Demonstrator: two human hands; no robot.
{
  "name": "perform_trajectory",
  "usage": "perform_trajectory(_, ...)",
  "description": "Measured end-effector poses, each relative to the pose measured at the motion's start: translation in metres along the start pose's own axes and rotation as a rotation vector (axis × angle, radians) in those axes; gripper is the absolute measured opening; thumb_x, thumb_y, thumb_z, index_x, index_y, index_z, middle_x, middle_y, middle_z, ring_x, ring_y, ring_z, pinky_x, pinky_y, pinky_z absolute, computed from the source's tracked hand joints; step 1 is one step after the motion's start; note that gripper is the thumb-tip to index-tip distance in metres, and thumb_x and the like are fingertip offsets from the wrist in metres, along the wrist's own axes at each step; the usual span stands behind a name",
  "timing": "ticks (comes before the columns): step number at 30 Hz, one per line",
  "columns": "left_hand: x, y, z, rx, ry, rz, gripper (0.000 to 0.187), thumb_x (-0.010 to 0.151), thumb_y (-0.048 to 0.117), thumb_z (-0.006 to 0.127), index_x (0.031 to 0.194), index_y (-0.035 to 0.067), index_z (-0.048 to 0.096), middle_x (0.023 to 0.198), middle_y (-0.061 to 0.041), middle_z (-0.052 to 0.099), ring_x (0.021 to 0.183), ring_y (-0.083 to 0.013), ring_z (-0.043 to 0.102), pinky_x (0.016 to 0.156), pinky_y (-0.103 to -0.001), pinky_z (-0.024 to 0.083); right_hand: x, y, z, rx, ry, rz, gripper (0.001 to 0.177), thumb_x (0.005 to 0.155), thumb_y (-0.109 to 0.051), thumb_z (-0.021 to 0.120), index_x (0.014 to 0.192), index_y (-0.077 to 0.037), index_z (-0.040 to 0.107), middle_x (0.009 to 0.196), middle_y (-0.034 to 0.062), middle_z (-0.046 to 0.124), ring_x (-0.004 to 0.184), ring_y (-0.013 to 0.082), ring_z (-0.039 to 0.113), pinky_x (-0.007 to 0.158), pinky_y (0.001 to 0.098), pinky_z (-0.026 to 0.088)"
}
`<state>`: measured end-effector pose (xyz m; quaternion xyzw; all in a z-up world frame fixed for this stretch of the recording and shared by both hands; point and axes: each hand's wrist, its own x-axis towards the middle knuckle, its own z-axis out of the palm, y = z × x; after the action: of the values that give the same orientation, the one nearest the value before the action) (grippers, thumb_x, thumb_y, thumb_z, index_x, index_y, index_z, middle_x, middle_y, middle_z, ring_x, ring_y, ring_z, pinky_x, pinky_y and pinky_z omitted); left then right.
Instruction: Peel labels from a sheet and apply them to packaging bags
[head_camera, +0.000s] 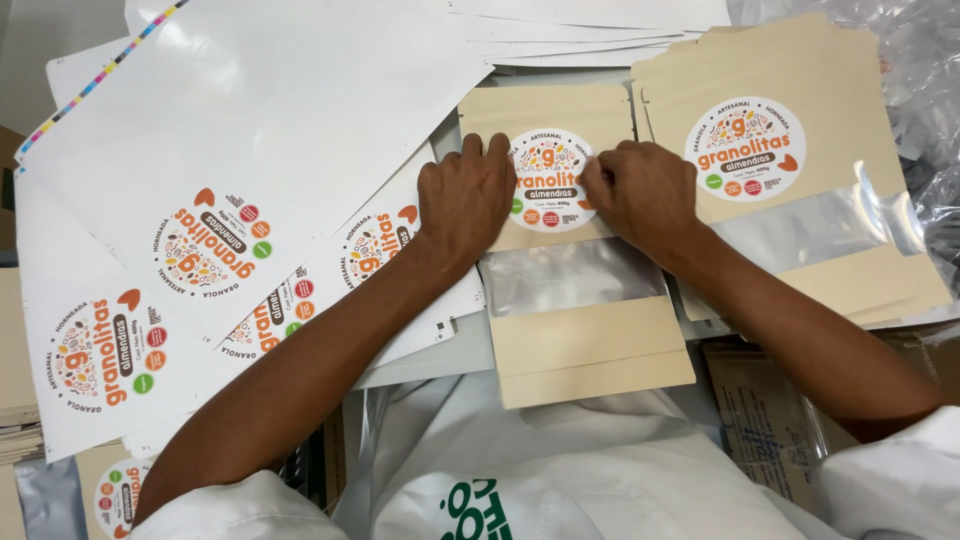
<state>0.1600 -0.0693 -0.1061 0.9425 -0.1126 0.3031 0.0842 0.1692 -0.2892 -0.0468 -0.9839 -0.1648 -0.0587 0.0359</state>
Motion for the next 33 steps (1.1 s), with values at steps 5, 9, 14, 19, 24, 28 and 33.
perform_trajectory(5,0.010,-0.027,0.017,0.071,-0.019,-0.012,0.030,0.092,0.040,0.072,0.102,0.013,0.063,0.094,-0.008,0.060,0.083,-0.0319,0.063,0.065,-0.049,0.050,0.002,0.010,0.014,-0.153,-0.020,0.073,0.056,0.106,-0.054,0.050,0.081,-0.009,0.071,0.078,0.0116,0.068,0.082,0.0351,0.068,0.060,0.0522,0.052)
perform_trajectory(9,0.031,-0.051,0.009,0.025,-0.097,0.042,0.050,0.094,0.042,0.073,0.131,0.012,0.058,0.117,-0.006,0.061,0.100,-0.0296,0.052,0.077,-0.047,0.039,0.010,0.004,0.031,0.124,0.254,-0.316,0.041,0.097,-0.028,0.067,0.129,-0.003,0.062,0.131,0.0184,0.056,0.119,0.0387,0.053,0.094,0.0542,0.044)
perform_trajectory(14,0.032,-0.057,0.010,-0.004,-0.076,0.045,0.023,0.095,0.033,0.068,0.108,0.014,0.068,0.108,-0.006,0.067,0.095,-0.0295,0.057,0.078,-0.047,0.036,-0.020,-0.035,0.017,0.174,-0.092,-0.628,0.064,0.109,-0.049,0.036,0.163,-0.016,0.031,0.171,0.0141,0.023,0.157,0.0382,0.019,0.120,0.0584,0.022)
perform_trajectory(19,0.041,-0.059,0.003,-0.087,-0.043,0.049,0.038,0.087,0.035,0.084,0.112,0.012,0.069,0.110,-0.008,0.069,0.099,-0.0303,0.059,0.083,-0.047,0.037,-0.057,-0.011,-0.012,0.202,-0.417,-0.408,0.069,0.102,-0.060,0.026,0.164,-0.030,0.021,0.173,0.0003,0.014,0.159,0.0290,0.005,0.121,0.0584,0.005)
perform_trajectory(24,0.057,-0.052,-0.044,-0.591,-0.099,-0.002,0.012,0.097,0.021,0.066,0.100,0.018,0.055,0.093,0.004,0.064,0.086,-0.0218,0.059,0.085,-0.042,0.031,-0.069,0.029,-0.015,0.433,-0.132,-0.264,0.074,0.101,-0.041,0.050,0.156,0.002,0.026,0.163,0.0268,0.032,0.153,0.0428,0.026,0.121,0.0512,0.025)
perform_trajectory(28,0.064,-0.050,-0.078,-1.042,-0.052,0.018,0.013,0.103,0.017,0.064,0.102,0.012,0.052,0.083,0.001,0.056,0.071,-0.0108,0.046,0.066,-0.026,0.039,-0.066,0.033,-0.018,0.422,0.129,-0.041,0.058,0.097,-0.026,0.069,0.145,-0.001,0.049,0.131,0.0214,0.056,0.117,0.0368,0.052,0.088,0.0473,0.046)
perform_trajectory(33,0.060,-0.062,-0.102,-0.907,-0.069,0.017,0.026,0.100,0.024,0.072,0.117,0.014,0.055,0.096,-0.003,0.076,0.093,-0.0172,0.078,0.087,-0.030,0.057,-0.058,0.081,-0.021,1.132,0.122,0.436,0.022,0.103,-0.027,0.069,0.111,-0.029,0.049,0.079,-0.0129,0.054,0.060,-0.0021,0.038,0.049,0.0197,0.025)
